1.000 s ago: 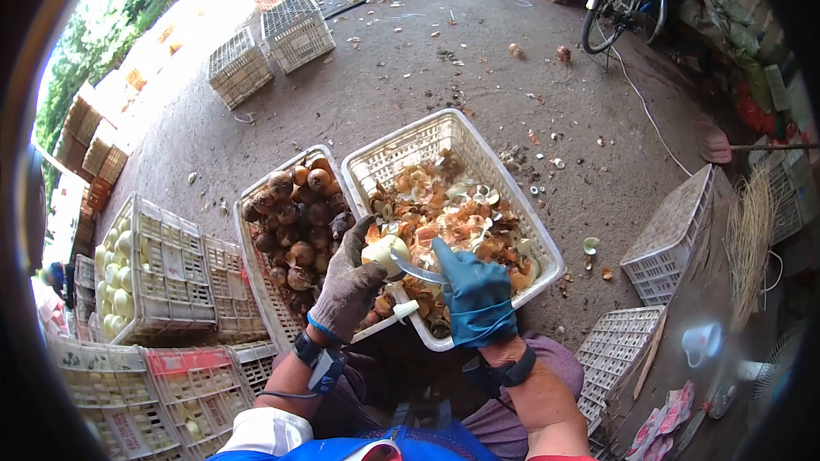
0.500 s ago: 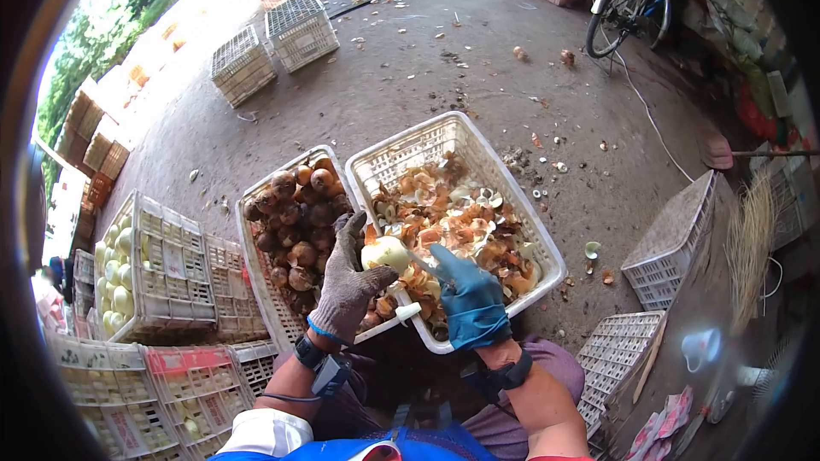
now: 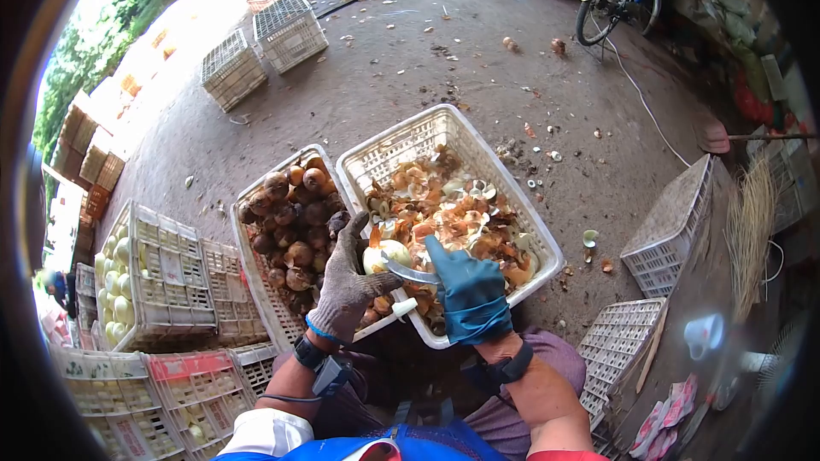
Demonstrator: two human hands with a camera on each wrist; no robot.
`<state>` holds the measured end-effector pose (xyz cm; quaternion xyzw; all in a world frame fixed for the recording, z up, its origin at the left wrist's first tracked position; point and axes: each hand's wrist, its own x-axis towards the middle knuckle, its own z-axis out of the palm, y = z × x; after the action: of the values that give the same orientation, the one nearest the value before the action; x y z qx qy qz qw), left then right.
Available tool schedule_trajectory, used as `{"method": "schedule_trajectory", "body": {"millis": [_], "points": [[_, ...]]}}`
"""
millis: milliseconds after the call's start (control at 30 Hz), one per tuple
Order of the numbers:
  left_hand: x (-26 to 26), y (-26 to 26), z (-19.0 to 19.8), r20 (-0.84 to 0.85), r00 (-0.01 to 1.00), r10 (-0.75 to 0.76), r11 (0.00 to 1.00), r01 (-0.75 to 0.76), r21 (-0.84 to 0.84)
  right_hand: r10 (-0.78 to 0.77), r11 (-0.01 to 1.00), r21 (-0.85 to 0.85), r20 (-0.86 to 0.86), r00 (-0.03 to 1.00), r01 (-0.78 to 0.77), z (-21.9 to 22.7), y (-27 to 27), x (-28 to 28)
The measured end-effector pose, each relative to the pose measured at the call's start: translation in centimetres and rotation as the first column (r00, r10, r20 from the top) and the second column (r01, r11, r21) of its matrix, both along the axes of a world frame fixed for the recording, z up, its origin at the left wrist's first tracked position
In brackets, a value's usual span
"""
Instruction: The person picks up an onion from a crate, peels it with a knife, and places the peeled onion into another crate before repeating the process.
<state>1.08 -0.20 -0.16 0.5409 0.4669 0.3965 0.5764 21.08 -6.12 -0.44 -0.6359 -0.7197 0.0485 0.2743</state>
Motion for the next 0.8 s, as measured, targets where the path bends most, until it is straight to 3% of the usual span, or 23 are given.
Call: {"method": "schedule_trajectory", "body": {"millis": [133,233,267,367,533,633,667,700,767,800], "points": [[-0.1,-0.2,0.3,0.054,0.998,-0.017,0.998,0.020,-0.054,-0.079,0.996,-0.021,0.107,0.991,0.082,-0.7,-0.1,0.3],[-0.3,-0.1,0.7,0.161,0.987,-0.007,0.995,0.023,-0.092,-0.158,0.985,-0.072,-0.040,0.987,0.155,-1.7,0.1,1.3],[-0.3,-0.1,1.2,0.206,0.978,0.008,0.995,0.014,-0.103,-0.159,0.983,-0.134,-0.254,0.954,0.128,-3.0,0.4,1.3],[-0.2,-0.3,2.7,0.239,0.970,0.047,0.990,-0.013,-0.143,-0.150,0.966,-0.257,-0.487,0.860,0.023,-3.4,0.3,0.5],[-0.6,-0.2,1.4,0.202,0.977,0.068,0.996,-0.056,-0.064,0.016,0.999,-0.032,-0.396,0.918,-0.031,-2.3,0.1,-0.8],[-0.3,-0.2,1.4,0.271,0.960,0.070,0.983,-0.020,-0.182,-0.021,0.989,-0.146,-0.337,0.941,-0.031,-0.9,-0.2,-1.1],[-0.4,0.0,1.5,0.300,0.951,0.074,0.975,-0.005,-0.223,-0.015,0.997,-0.082,-0.342,0.940,-0.014,-1.2,-0.2,-1.2],[-0.2,-0.1,2.2,0.292,0.953,0.080,0.978,-0.018,-0.210,0.024,0.998,-0.043,-0.333,0.943,-0.040,-0.5,-0.3,-0.9],[-0.5,0.5,-0.4,0.195,0.979,0.059,0.995,-0.043,-0.085,-0.045,0.999,-0.042,-0.316,0.948,0.033,-1.1,0.0,-1.1],[-0.7,0.5,1.4,0.152,0.988,0.025,0.993,-0.007,-0.117,-0.053,0.999,-0.020,-0.322,0.945,0.049,-1.6,0.1,-1.2]]}}
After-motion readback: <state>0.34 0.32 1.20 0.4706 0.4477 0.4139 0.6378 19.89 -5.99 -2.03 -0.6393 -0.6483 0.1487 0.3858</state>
